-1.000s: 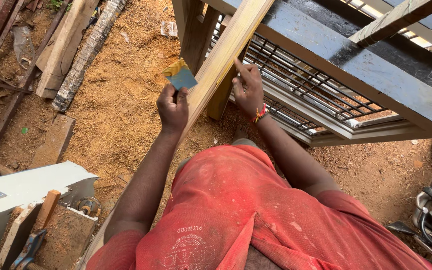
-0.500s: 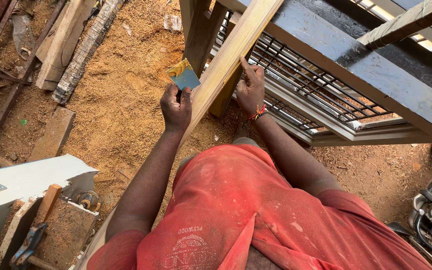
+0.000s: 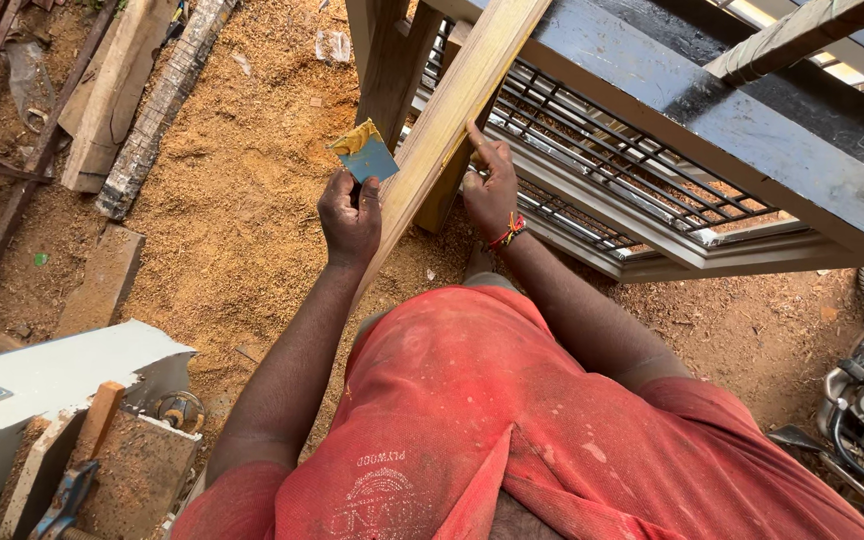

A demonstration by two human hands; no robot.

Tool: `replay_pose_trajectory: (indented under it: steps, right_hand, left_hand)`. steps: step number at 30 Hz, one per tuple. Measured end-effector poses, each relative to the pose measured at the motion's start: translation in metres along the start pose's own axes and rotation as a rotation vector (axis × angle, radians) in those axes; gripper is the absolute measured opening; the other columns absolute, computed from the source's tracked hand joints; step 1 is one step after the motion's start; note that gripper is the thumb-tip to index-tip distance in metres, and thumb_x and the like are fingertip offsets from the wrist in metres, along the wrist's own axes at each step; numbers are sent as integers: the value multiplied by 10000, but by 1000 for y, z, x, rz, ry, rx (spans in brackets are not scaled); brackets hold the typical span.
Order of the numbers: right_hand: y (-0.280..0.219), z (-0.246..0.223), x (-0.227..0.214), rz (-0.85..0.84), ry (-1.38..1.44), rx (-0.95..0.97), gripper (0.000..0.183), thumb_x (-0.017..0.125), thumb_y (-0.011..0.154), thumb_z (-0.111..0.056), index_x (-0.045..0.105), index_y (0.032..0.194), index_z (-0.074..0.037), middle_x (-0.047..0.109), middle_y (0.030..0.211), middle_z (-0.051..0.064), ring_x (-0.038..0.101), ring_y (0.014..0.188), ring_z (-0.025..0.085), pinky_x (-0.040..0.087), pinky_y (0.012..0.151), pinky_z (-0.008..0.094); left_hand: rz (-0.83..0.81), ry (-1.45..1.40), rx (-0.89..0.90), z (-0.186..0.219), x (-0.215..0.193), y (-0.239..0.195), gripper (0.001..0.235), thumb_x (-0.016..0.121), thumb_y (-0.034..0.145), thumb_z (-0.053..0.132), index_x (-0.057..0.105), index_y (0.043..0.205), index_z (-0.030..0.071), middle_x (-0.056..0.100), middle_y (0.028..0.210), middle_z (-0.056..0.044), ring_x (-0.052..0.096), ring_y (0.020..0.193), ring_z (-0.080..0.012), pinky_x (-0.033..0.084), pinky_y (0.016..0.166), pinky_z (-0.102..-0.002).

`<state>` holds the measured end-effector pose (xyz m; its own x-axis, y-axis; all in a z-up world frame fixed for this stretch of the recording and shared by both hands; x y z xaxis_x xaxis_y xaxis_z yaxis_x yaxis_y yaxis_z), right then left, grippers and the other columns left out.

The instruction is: The person sands a long wooden plank using a sanding block, moving along its length to smooth the surface. The person occasionally pauses to check the surface with their finger.

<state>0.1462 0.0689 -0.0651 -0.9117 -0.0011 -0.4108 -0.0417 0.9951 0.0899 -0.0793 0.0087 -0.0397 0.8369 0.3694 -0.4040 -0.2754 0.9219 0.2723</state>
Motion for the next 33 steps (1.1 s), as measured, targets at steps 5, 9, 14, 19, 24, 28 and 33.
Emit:
replay_pose_trajectory:
  steps: [5, 9, 14, 19, 24, 28, 33]
  right_hand:
    - [-8, -8, 2, -46, 2, 31, 829, 454, 743, 92, 537, 1532, -150, 453, 977, 29, 498, 931, 152, 544, 842, 281]
    - [-12, -12, 2, -75, 24, 11, 835, 448, 742, 99, 533, 1537, -141, 436, 985, 34, 490, 919, 151, 545, 858, 285]
    - [-16, -13, 2, -87, 2, 5, 810, 471, 752, 94, 546, 1526, -134, 454, 964, 26, 510, 922, 146, 528, 876, 279]
    - [-22, -15, 3, -87, 39, -12, 787, 485, 766, 95, 564, 1518, -124, 446, 959, 35, 492, 906, 158, 508, 881, 281]
    - [-28, -17, 3, -107, 36, 35, 739, 488, 799, 88, 586, 1492, -148, 460, 950, -2, 495, 852, 117, 505, 784, 248]
    - [-31, -17, 4, -139, 54, 68, 752, 486, 792, 86, 571, 1502, -148, 428, 924, -3, 465, 828, 109, 488, 766, 232]
    - [-36, -11, 7, -108, 37, -23, 743, 497, 792, 86, 605, 1491, -140, 434, 873, -10, 462, 819, 114, 473, 802, 233]
  left_hand:
    - [-38, 10, -15, -2, 0, -1, 300, 609, 1083, 285, 544, 887, 68, 550, 792, -49, 579, 716, -153, 498, 629, -341]
    - [-23, 21, 34, -2, 1, -1, 309, 610, 1089, 273, 529, 882, 59, 538, 798, -59, 563, 715, -163, 479, 634, -351]
    - [-18, 1, 52, -1, 0, -2, 315, 617, 1090, 264, 523, 878, 52, 538, 805, -66, 561, 723, -170, 473, 629, -346]
    - [-9, 5, 27, -1, 1, -2, 311, 622, 1075, 260, 525, 865, 52, 542, 790, -61, 568, 706, -163, 474, 622, -349]
    - [9, -10, 90, -2, 1, -3, 282, 615, 1087, 245, 548, 898, 46, 549, 812, -64, 581, 745, -169, 485, 652, -352]
    - [4, -26, 63, -1, 0, -3, 298, 616, 1092, 262, 547, 894, 50, 548, 798, -60, 577, 727, -165, 483, 641, -349]
    - [-13, -69, -11, 0, 1, -3, 276, 595, 1080, 280, 581, 934, 46, 592, 805, -51, 633, 712, -137, 530, 633, -318]
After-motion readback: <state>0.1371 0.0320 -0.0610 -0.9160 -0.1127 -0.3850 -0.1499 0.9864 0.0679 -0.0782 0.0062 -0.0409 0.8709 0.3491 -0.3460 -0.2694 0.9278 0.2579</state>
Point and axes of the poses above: each hand's wrist, its own y-axis towards the middle knuckle, its own x-axis out of the palm, z = x × y, the point moved 1 cm from there along y, towards the middle knuckle
